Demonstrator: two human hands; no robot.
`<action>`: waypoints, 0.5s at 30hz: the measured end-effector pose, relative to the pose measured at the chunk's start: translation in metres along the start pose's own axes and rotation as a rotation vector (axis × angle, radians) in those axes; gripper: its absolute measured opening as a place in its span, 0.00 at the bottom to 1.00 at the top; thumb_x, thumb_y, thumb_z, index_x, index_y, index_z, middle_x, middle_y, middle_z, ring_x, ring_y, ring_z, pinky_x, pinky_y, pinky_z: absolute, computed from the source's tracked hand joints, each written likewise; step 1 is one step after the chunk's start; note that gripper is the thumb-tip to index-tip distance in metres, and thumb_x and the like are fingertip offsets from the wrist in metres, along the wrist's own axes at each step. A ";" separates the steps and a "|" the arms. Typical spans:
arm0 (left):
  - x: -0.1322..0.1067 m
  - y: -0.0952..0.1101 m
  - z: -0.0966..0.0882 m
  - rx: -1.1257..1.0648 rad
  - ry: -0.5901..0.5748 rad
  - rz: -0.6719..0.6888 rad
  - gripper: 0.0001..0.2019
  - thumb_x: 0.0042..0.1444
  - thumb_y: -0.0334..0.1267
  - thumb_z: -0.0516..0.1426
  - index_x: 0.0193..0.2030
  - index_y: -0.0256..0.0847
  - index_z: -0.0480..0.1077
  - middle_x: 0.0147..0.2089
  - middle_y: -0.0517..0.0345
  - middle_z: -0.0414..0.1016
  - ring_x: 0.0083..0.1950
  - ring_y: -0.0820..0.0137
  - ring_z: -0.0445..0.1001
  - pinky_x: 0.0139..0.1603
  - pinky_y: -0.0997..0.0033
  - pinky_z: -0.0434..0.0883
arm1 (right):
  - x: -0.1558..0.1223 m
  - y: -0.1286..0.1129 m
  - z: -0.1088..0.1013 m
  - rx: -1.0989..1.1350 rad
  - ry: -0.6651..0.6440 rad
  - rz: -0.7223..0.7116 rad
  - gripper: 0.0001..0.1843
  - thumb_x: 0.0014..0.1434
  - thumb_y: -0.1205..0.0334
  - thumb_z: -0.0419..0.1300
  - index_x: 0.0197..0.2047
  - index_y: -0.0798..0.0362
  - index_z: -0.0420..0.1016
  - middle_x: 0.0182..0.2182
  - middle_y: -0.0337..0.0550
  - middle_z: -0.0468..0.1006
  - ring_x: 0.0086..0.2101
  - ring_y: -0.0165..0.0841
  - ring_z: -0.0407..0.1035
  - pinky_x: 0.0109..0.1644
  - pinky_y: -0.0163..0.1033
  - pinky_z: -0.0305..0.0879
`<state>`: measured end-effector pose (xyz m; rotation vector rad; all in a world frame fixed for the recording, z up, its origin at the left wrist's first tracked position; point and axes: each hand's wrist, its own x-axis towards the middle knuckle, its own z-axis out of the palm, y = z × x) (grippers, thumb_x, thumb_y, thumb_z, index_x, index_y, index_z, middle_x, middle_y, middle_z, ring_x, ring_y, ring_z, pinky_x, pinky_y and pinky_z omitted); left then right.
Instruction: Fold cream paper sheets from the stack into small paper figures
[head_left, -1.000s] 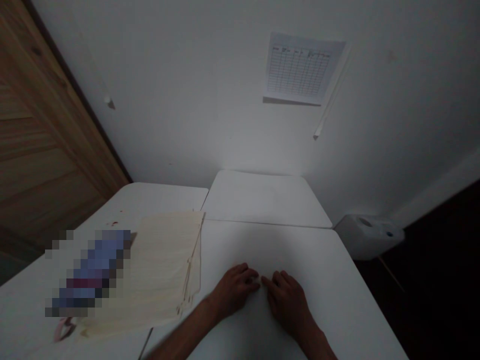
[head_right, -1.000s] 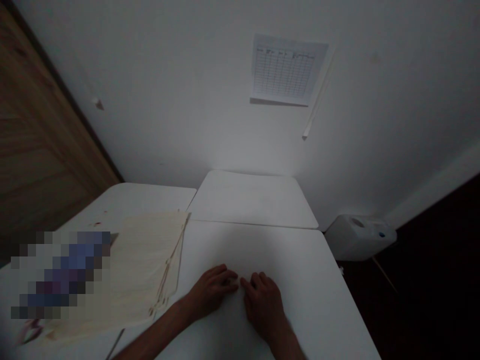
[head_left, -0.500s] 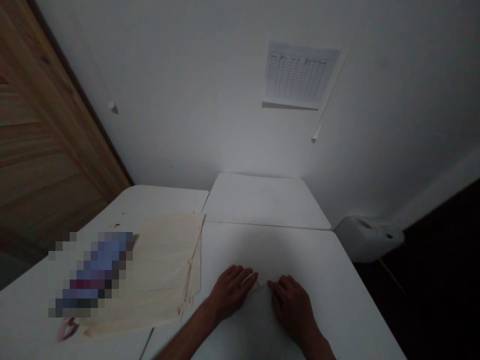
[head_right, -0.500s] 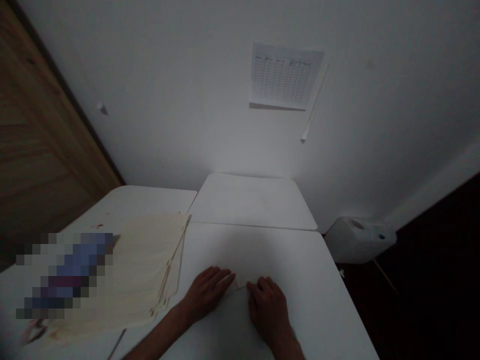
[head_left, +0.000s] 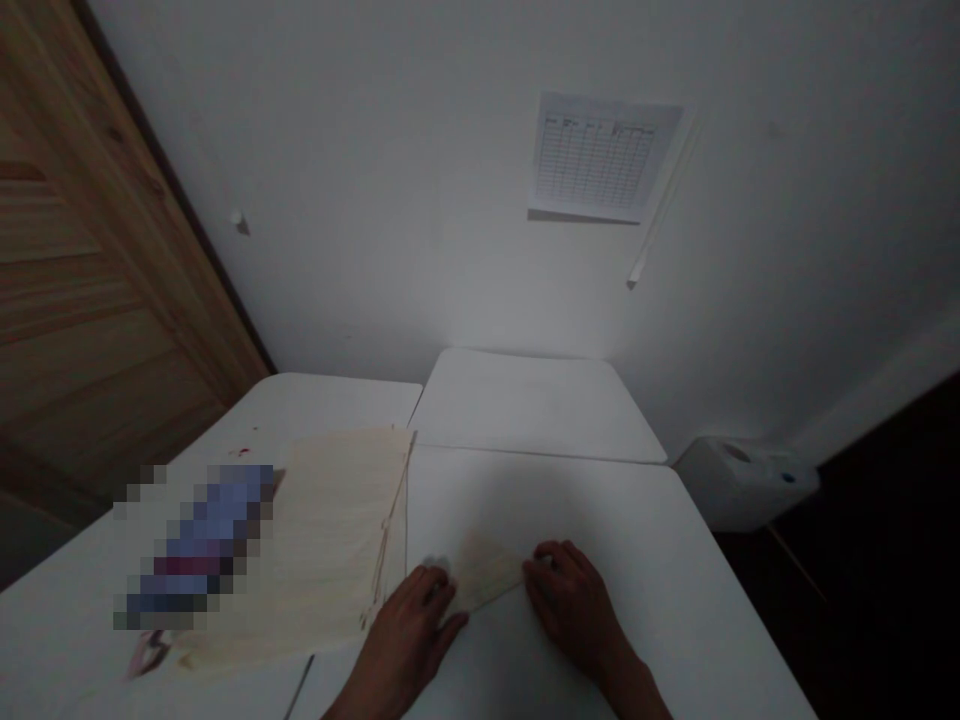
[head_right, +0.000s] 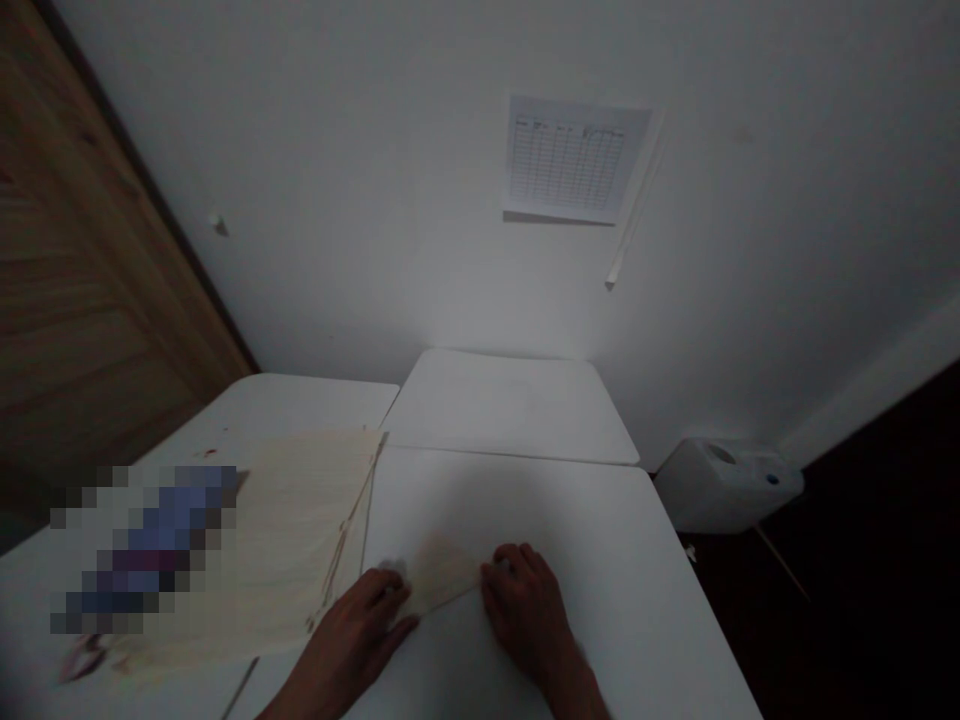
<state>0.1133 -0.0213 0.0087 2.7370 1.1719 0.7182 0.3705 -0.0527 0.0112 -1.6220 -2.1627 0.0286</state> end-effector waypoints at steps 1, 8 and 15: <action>0.000 0.000 0.002 0.000 -0.002 0.006 0.05 0.59 0.37 0.56 0.41 0.41 0.71 0.41 0.50 0.73 0.41 0.62 0.76 0.40 0.62 0.77 | 0.000 0.000 0.001 -0.003 0.004 -0.007 0.10 0.61 0.69 0.55 0.44 0.47 0.73 0.42 0.44 0.73 0.41 0.37 0.66 0.49 0.44 0.64; -0.006 -0.008 0.008 0.034 0.036 0.059 0.09 0.65 0.39 0.51 0.40 0.41 0.72 0.43 0.51 0.75 0.46 0.61 0.76 0.46 0.61 0.77 | -0.001 -0.003 0.005 0.012 0.020 -0.003 0.09 0.59 0.68 0.58 0.43 0.47 0.74 0.41 0.43 0.73 0.41 0.37 0.66 0.48 0.43 0.64; -0.019 -0.016 0.021 0.269 0.088 0.273 0.16 0.64 0.28 0.44 0.50 0.37 0.70 0.47 0.50 0.77 0.47 0.61 0.76 0.46 0.62 0.76 | -0.003 -0.006 0.004 0.071 0.031 0.011 0.11 0.58 0.66 0.60 0.44 0.46 0.74 0.41 0.43 0.73 0.42 0.37 0.67 0.51 0.45 0.64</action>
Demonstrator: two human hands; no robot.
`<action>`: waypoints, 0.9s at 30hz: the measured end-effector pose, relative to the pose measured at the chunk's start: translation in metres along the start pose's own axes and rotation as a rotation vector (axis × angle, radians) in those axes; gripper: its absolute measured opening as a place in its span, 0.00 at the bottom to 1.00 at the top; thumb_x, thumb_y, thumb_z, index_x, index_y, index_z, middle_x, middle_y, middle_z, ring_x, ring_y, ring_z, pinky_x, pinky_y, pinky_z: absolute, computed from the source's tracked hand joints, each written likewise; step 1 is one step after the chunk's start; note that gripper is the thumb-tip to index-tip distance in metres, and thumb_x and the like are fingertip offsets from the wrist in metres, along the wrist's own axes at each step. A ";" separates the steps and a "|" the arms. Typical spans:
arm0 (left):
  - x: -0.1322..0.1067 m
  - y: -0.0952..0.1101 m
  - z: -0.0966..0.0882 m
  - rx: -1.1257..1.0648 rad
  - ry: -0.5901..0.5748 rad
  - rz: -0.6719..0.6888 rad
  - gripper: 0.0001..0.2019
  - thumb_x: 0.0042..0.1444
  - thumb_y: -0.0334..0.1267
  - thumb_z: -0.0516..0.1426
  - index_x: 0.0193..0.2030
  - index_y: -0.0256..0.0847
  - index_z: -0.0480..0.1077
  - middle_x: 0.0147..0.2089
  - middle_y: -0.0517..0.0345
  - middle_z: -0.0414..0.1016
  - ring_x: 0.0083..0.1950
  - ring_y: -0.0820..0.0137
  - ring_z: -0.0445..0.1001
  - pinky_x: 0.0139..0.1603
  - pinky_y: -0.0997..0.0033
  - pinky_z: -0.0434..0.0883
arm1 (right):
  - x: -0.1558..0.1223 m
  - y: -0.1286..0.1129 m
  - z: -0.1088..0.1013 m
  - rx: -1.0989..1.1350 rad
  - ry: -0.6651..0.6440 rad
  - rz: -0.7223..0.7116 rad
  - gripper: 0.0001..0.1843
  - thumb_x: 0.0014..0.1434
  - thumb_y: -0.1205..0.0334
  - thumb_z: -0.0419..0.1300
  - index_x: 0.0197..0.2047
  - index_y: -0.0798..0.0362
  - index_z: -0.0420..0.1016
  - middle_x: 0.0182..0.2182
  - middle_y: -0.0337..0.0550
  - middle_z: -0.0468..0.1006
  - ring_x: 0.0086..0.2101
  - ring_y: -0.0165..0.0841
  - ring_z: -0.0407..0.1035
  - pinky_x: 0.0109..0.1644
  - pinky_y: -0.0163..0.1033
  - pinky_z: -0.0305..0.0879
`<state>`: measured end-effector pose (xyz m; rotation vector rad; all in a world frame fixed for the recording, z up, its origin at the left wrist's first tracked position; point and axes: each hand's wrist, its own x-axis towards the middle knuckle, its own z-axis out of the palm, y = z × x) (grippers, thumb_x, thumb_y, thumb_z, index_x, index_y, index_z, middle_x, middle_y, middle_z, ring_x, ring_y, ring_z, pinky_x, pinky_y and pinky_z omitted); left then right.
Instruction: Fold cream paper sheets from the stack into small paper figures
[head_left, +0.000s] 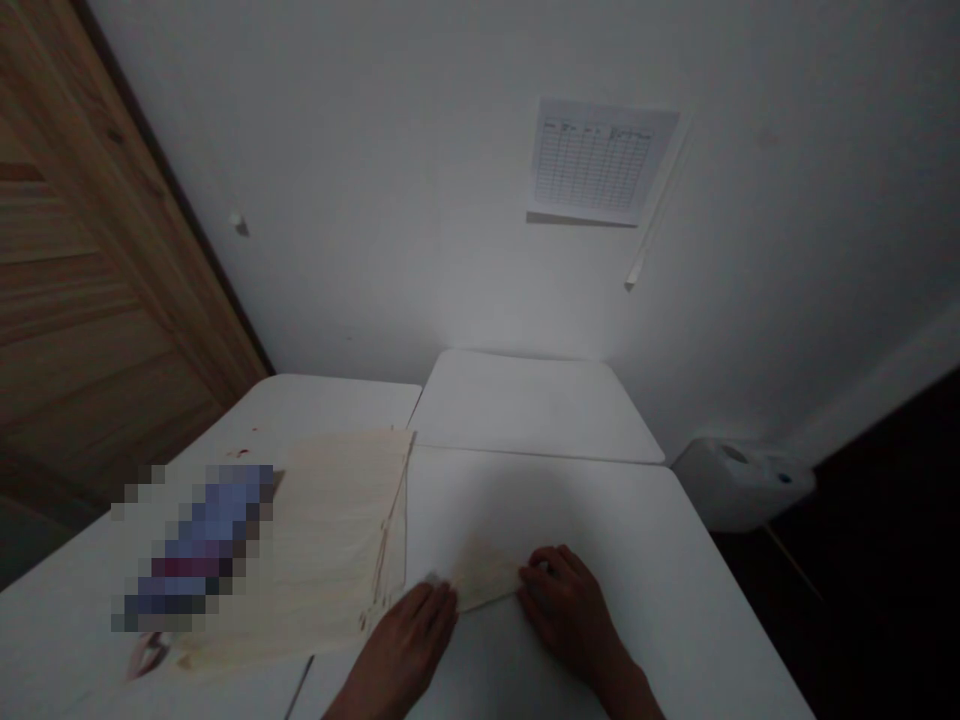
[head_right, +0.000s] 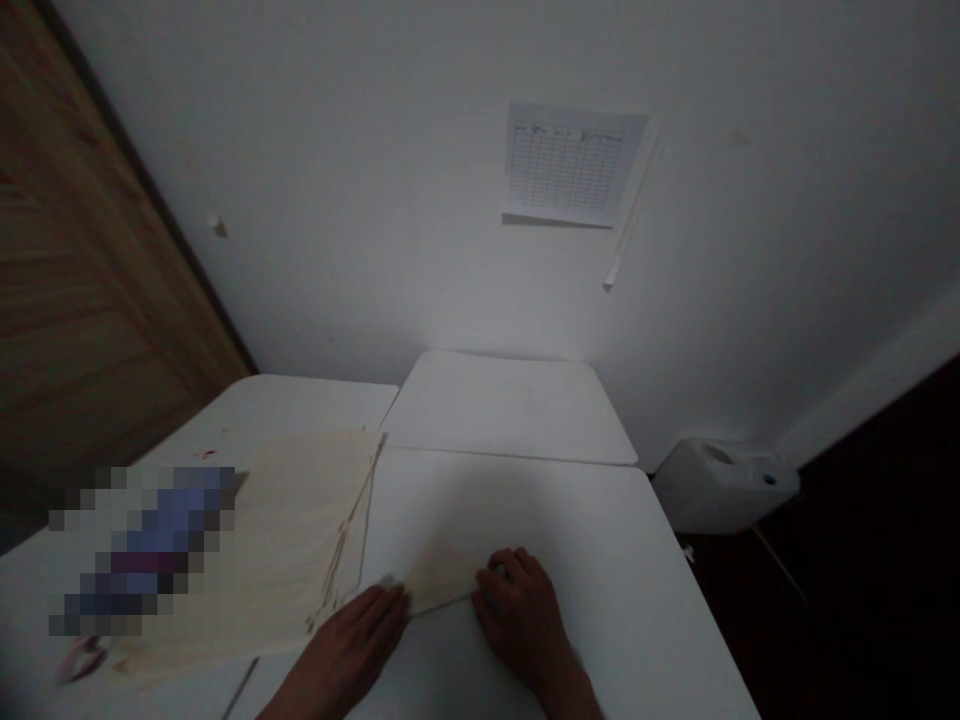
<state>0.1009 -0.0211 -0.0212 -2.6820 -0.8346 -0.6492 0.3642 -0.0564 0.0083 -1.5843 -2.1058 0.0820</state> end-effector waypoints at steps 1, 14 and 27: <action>-0.002 0.001 0.001 0.021 -0.012 0.019 0.18 0.62 0.24 0.44 0.52 0.37 0.69 0.48 0.49 0.77 0.48 0.61 0.76 0.46 0.61 0.75 | 0.000 0.000 0.000 0.007 0.003 0.002 0.11 0.58 0.66 0.60 0.44 0.46 0.74 0.41 0.43 0.73 0.42 0.37 0.67 0.52 0.46 0.63; 0.005 0.002 -0.009 0.134 0.084 -0.005 0.21 0.56 0.18 0.43 0.49 0.37 0.70 0.46 0.50 0.78 0.44 0.61 0.77 0.41 0.63 0.75 | 0.003 -0.006 0.000 0.008 0.040 0.012 0.10 0.60 0.66 0.57 0.45 0.48 0.75 0.39 0.45 0.75 0.41 0.37 0.68 0.48 0.43 0.66; 0.016 0.002 -0.011 -0.117 0.310 -0.272 0.12 0.65 0.33 0.48 0.48 0.38 0.71 0.43 0.49 0.79 0.43 0.64 0.79 0.43 0.67 0.78 | 0.005 -0.003 0.006 0.085 0.120 0.069 0.11 0.62 0.69 0.55 0.43 0.49 0.76 0.37 0.42 0.79 0.37 0.34 0.71 0.47 0.39 0.67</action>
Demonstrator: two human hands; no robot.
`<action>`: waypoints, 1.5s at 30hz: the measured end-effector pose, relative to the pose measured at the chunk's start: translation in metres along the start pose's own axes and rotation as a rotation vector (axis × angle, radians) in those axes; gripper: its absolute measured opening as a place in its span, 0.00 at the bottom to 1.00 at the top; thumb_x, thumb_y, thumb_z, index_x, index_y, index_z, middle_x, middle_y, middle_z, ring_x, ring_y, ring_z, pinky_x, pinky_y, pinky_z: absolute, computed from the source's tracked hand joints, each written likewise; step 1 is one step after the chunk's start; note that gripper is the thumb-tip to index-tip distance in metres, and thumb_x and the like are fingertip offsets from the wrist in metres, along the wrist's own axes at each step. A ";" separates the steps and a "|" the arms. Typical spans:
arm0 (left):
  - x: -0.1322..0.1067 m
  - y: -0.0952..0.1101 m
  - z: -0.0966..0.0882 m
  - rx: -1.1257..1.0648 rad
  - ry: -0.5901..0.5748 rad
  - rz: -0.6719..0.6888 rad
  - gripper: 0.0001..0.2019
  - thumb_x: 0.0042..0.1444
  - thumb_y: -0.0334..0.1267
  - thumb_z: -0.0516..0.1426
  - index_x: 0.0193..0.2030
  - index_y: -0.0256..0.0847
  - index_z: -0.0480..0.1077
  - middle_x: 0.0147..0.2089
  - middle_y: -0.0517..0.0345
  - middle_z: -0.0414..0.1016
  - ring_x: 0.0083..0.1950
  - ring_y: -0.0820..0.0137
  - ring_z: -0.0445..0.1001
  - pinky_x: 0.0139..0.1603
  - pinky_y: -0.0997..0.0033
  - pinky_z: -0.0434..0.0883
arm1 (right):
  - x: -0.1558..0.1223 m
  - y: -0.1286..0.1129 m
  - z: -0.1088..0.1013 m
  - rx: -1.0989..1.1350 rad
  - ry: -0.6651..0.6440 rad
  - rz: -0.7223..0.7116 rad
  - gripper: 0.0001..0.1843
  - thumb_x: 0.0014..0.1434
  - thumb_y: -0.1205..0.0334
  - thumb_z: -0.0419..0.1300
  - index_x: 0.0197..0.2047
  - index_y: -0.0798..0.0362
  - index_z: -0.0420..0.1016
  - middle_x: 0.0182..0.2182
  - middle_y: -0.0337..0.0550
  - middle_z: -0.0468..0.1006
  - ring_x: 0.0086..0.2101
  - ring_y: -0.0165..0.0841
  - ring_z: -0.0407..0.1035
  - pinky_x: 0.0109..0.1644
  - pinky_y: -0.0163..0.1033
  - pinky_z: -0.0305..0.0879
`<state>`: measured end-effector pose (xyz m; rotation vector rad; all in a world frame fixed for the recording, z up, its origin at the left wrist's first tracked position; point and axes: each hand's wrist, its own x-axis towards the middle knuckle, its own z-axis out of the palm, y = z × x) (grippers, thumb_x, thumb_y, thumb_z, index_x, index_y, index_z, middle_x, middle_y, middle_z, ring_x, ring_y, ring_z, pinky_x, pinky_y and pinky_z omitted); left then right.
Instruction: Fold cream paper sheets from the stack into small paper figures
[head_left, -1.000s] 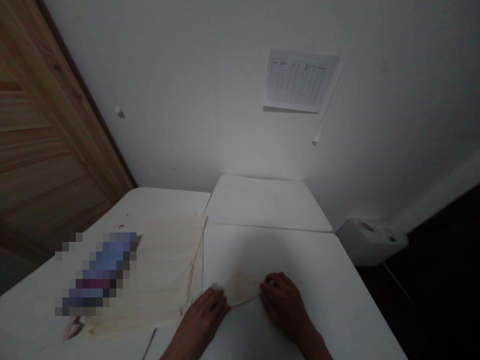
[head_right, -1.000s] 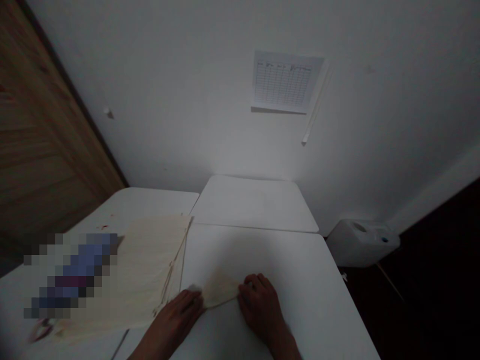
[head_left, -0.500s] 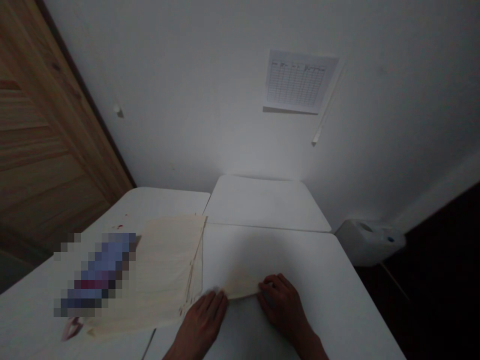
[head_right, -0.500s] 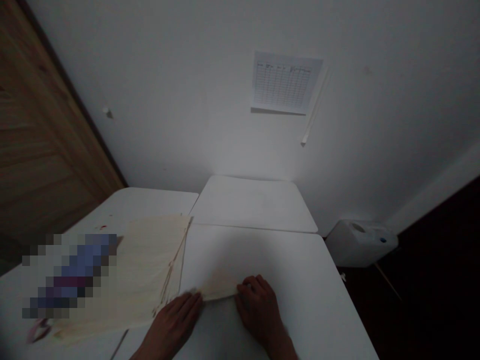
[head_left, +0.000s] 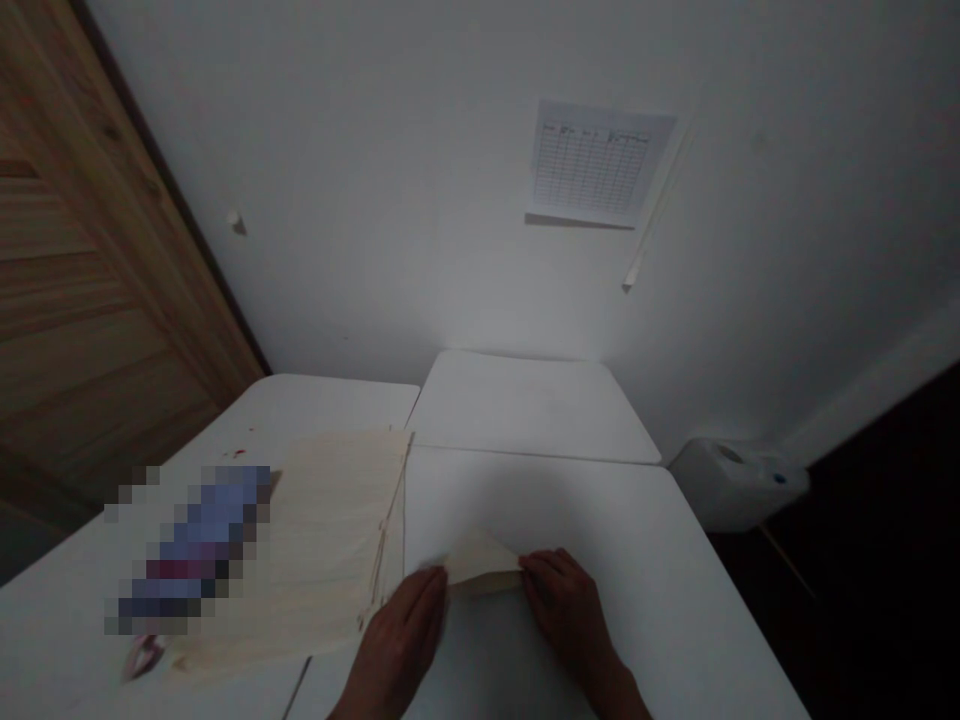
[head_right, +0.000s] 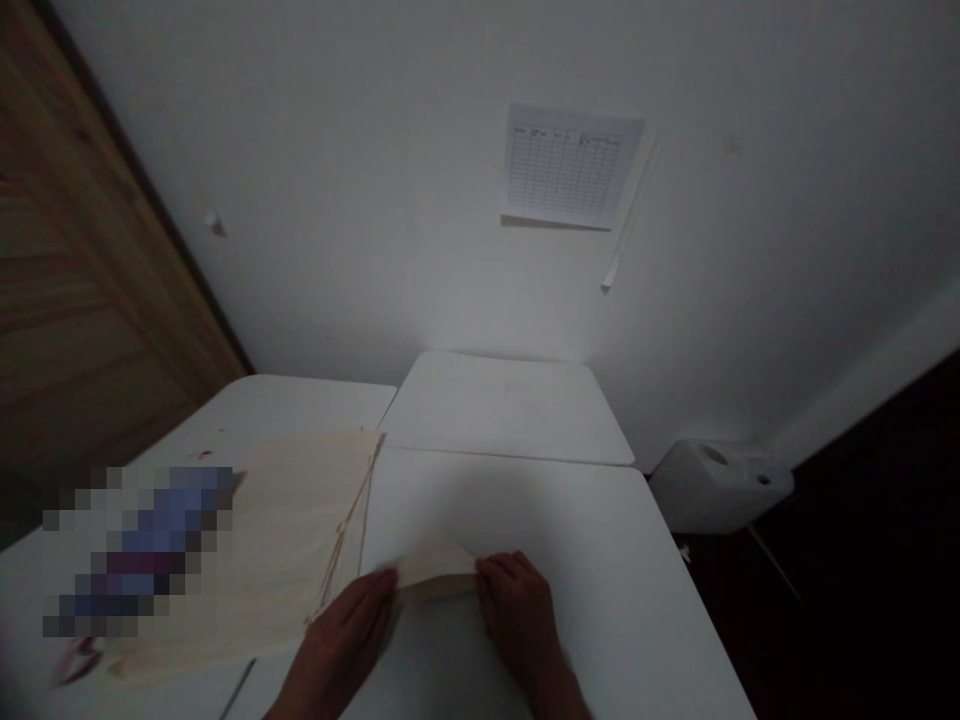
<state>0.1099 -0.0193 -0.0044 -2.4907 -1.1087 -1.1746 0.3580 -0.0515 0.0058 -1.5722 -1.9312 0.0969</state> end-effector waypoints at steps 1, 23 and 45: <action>0.002 0.001 0.001 -0.039 0.033 -0.050 0.11 0.64 0.34 0.50 0.48 0.39 0.71 0.43 0.49 0.79 0.42 0.65 0.80 0.43 0.68 0.78 | -0.001 0.000 0.001 0.005 0.007 0.004 0.11 0.62 0.69 0.55 0.42 0.50 0.77 0.36 0.42 0.79 0.37 0.34 0.72 0.46 0.38 0.67; 0.064 0.005 0.021 -0.326 0.166 -0.209 0.07 0.61 0.35 0.55 0.43 0.40 0.74 0.38 0.54 0.80 0.37 0.68 0.80 0.40 0.70 0.78 | 0.015 -0.026 0.020 0.513 -0.082 0.424 0.24 0.61 0.50 0.55 0.56 0.54 0.70 0.28 0.44 0.82 0.26 0.37 0.76 0.30 0.36 0.69; 0.052 -0.001 0.038 -0.245 -0.019 0.110 0.12 0.63 0.31 0.50 0.42 0.42 0.75 0.42 0.52 0.80 0.44 0.66 0.79 0.44 0.65 0.78 | 0.037 -0.001 0.000 0.251 -0.012 0.175 0.14 0.61 0.62 0.55 0.49 0.50 0.75 0.41 0.43 0.79 0.32 0.32 0.73 0.39 0.36 0.70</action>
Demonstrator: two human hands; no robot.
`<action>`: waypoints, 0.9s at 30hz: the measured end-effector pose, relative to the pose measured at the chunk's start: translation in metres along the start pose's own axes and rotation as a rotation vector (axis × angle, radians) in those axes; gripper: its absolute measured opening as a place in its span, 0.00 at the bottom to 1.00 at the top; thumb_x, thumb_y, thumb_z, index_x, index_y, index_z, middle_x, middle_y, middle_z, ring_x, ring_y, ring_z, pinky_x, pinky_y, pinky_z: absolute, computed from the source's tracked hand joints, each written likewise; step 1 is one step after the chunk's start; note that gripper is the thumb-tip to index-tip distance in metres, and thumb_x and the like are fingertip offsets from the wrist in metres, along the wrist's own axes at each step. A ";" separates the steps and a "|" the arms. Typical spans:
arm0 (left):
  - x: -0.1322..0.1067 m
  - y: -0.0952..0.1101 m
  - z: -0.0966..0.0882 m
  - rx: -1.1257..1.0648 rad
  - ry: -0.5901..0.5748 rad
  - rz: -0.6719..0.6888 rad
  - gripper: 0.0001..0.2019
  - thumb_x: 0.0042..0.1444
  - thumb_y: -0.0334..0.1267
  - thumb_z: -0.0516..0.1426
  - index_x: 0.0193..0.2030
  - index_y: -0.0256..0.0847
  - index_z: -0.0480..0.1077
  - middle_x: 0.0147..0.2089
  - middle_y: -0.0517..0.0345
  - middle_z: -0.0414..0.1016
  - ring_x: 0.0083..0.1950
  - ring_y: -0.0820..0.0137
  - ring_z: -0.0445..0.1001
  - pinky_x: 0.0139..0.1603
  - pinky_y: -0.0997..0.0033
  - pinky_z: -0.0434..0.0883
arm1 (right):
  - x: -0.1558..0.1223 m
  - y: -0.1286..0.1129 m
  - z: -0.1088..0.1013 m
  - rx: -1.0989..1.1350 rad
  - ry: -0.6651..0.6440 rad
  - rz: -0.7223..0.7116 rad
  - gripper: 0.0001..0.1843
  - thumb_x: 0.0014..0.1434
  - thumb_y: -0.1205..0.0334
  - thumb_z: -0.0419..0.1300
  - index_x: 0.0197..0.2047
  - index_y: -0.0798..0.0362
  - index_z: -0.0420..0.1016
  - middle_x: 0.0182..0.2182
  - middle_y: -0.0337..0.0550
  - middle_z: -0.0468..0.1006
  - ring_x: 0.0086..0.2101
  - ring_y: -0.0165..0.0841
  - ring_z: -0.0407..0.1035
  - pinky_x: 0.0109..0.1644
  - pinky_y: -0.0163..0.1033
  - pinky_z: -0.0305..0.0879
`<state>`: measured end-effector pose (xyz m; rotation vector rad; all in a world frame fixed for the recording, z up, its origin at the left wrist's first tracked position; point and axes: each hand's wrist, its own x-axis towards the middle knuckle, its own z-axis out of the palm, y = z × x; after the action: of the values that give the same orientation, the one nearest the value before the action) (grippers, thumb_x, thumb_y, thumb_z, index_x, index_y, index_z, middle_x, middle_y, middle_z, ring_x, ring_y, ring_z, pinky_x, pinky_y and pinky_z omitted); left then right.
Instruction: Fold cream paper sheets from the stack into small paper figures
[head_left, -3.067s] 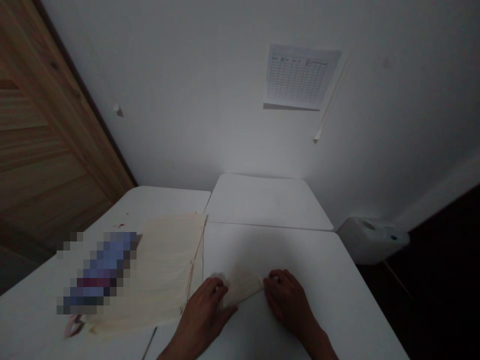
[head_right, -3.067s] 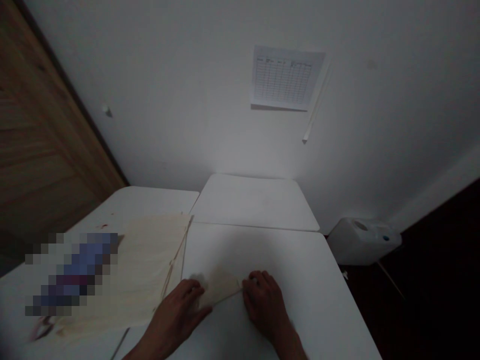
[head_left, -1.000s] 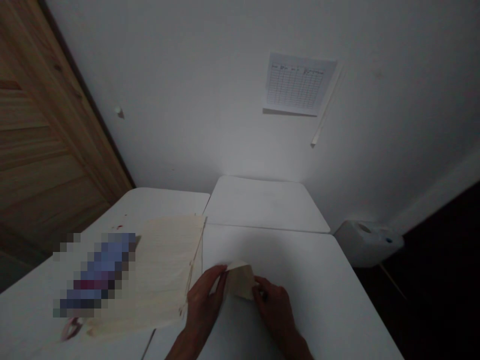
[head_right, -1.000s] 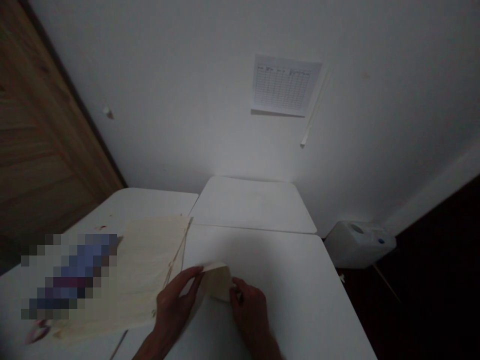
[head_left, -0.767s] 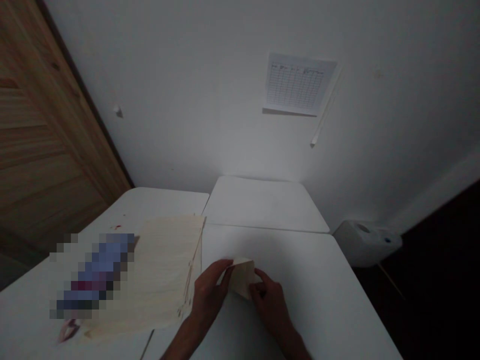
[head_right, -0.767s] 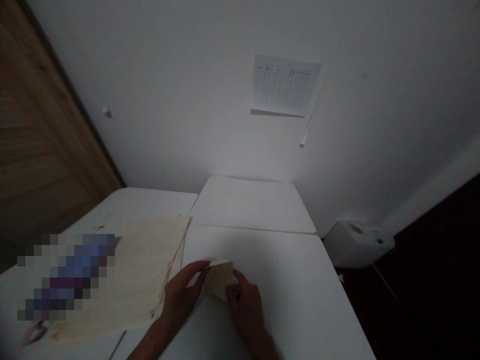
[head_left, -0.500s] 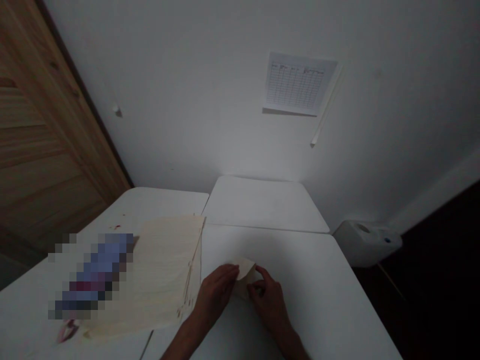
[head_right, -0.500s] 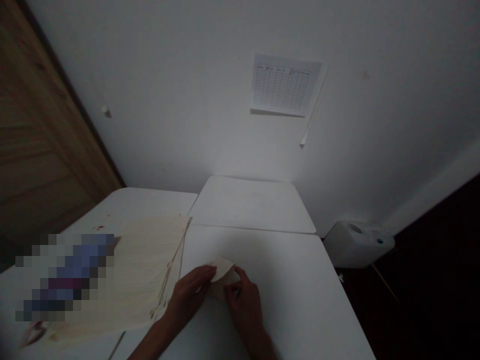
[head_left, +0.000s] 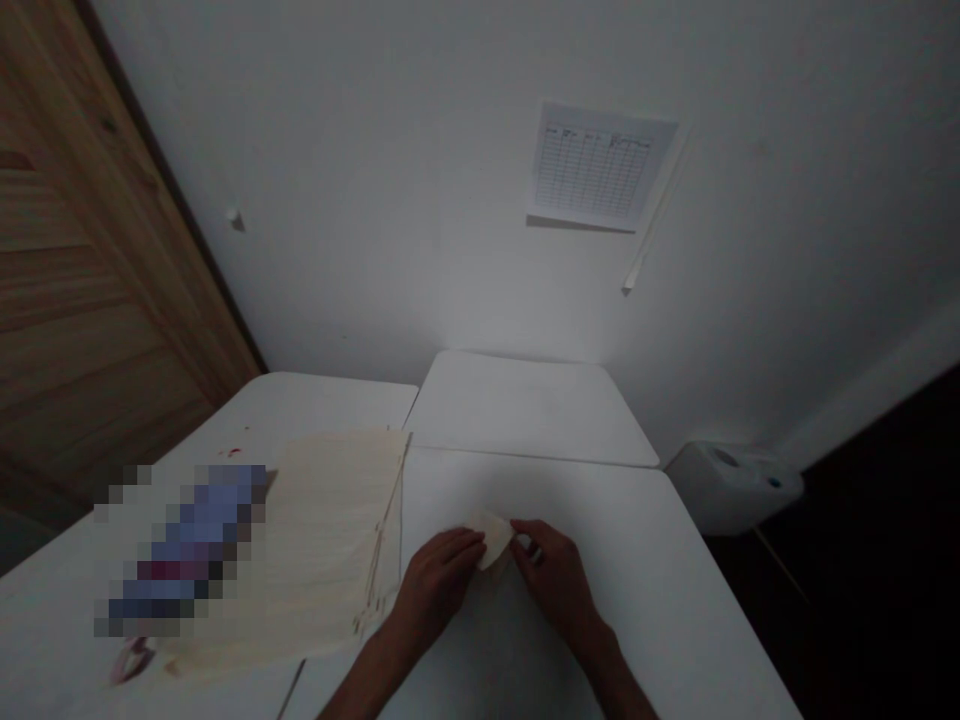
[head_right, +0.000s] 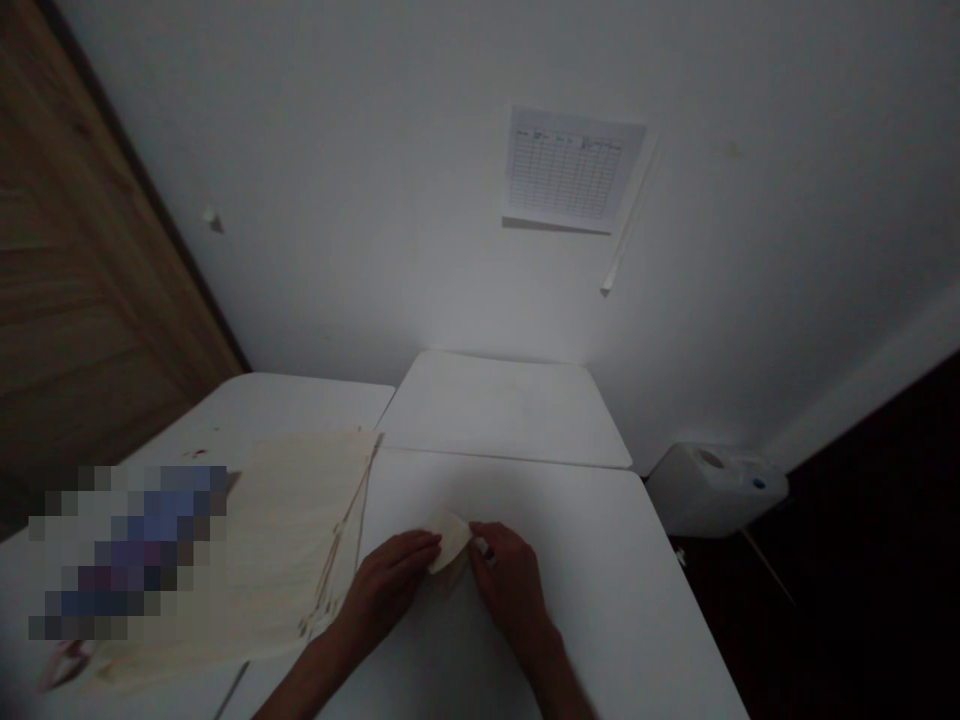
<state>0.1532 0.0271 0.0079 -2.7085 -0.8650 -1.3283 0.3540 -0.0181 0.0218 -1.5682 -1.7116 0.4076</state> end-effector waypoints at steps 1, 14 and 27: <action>0.000 0.000 0.001 -0.001 -0.002 0.002 0.12 0.63 0.31 0.49 0.42 0.41 0.74 0.42 0.52 0.80 0.44 0.66 0.79 0.44 0.65 0.78 | 0.002 0.002 -0.001 -0.022 -0.014 -0.015 0.12 0.61 0.63 0.55 0.46 0.50 0.77 0.39 0.43 0.80 0.33 0.33 0.73 0.40 0.37 0.69; -0.022 -0.017 -0.015 -0.011 -0.154 -0.146 0.12 0.62 0.32 0.50 0.47 0.41 0.72 0.45 0.50 0.77 0.44 0.66 0.77 0.43 0.68 0.77 | -0.005 0.031 -0.001 -0.367 -0.103 -0.268 0.11 0.61 0.70 0.57 0.44 0.49 0.76 0.37 0.43 0.79 0.37 0.34 0.72 0.41 0.35 0.66; -0.038 -0.025 -0.008 0.147 -0.381 -0.060 0.27 0.52 0.18 0.49 0.56 0.44 0.68 0.58 0.50 0.71 0.57 0.60 0.71 0.54 0.54 0.72 | -0.009 0.030 -0.010 -0.506 -0.196 -0.380 0.15 0.60 0.73 0.56 0.48 0.49 0.73 0.41 0.44 0.76 0.39 0.36 0.69 0.41 0.37 0.65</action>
<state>0.1170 0.0278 -0.0209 -2.8792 -1.0260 -0.7250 0.3818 -0.0237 0.0048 -1.5191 -2.3411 -0.0785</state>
